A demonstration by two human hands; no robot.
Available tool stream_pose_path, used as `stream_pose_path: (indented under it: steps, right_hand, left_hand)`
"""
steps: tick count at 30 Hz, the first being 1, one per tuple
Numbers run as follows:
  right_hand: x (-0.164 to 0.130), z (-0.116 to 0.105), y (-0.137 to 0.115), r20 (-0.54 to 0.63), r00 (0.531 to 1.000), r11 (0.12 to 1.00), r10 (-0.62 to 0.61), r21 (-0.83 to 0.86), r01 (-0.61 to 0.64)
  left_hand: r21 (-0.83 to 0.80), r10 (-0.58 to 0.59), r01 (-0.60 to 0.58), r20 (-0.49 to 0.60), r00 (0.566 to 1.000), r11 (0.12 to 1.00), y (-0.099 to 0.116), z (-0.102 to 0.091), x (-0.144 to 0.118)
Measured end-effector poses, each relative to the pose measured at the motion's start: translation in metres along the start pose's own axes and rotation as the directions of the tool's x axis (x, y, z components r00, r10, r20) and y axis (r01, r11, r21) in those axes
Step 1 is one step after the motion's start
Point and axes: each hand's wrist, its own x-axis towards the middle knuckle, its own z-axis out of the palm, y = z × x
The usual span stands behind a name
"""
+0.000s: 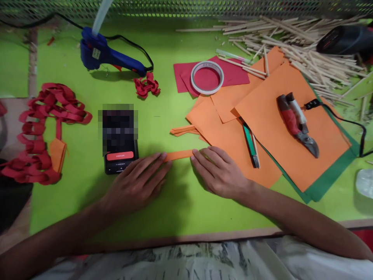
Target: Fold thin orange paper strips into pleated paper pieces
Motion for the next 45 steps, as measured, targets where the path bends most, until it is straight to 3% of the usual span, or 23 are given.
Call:
stream_pose_path:
  steps: [30, 45]
  right_hand:
    - [0.004, 0.001, 0.0, -0.035, 0.999, 1.0, 0.001, 0.027, 0.0]
    - [0.005, 0.007, -0.002, 0.021, 1.0, 1.0, 0.012, 0.002, -0.012]
  left_hand:
    - [-0.021, -0.042, 0.043, 0.062, 0.997, 0.999, 0.006, -0.001, 0.015]
    - [-0.01, -0.04, 0.041, 0.068, 0.997, 0.999, 0.007, -0.001, 0.015]
